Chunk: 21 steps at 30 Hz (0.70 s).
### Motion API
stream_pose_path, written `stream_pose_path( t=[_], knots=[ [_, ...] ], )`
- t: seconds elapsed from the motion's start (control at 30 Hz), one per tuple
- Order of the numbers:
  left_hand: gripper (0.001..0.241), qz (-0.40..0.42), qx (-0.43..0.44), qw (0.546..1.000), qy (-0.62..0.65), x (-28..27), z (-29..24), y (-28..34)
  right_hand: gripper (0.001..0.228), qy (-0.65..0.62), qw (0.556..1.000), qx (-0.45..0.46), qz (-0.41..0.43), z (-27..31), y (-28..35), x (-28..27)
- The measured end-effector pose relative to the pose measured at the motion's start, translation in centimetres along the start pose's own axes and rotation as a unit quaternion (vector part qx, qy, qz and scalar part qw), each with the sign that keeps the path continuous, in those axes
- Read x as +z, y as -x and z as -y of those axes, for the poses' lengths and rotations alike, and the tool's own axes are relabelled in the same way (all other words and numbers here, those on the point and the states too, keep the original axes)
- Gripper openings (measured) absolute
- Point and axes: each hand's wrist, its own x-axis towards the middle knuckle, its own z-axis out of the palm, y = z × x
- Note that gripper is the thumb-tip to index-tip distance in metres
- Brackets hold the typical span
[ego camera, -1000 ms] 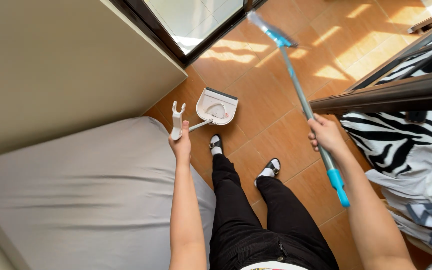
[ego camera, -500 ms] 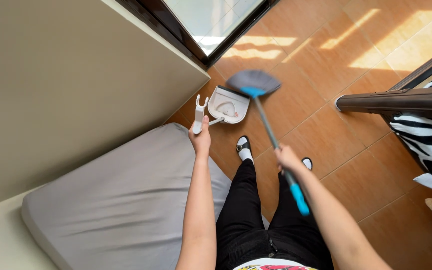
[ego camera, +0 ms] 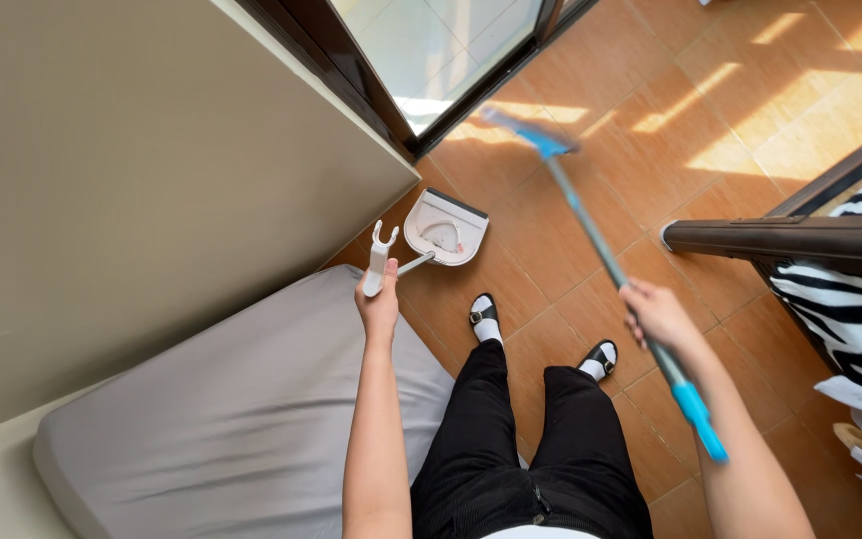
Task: The person sweeps the tiled floor with a broom and dustpan, then sprays a cleaning solution from a spray bottle and mops the floor with a flat mop. The person moves around the room, cleaning near a bed and a window.
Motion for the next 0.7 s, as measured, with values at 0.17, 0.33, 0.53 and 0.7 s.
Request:
stream_pose_path(
  t=[0.17,0.33,0.53,0.7],
  knots=[
    [0.037,-0.011,0.017,1.0,0.008,1.0,1.0,-0.5,0.028,-0.024,0.998,-0.056,-0.025,5.3,-12.8,1.9],
    [0.035,-0.025,0.0,1.0,0.0,1.0,0.8,-1.4,0.02,-0.008,0.999,-0.025,-0.022,4.0,-19.1,9.6],
    [0.037,-0.016,-0.022,0.999,0.042,0.7,1.2,-2.2,0.025,0.231,0.967,-0.107,-0.005,-2.4,-11.9,13.8],
    [0.031,-0.005,0.001,0.998,0.064,1.1,1.3,-1.8,0.047,0.1,0.99,0.0,0.101,-6.1,-2.7,9.7]
  ],
)
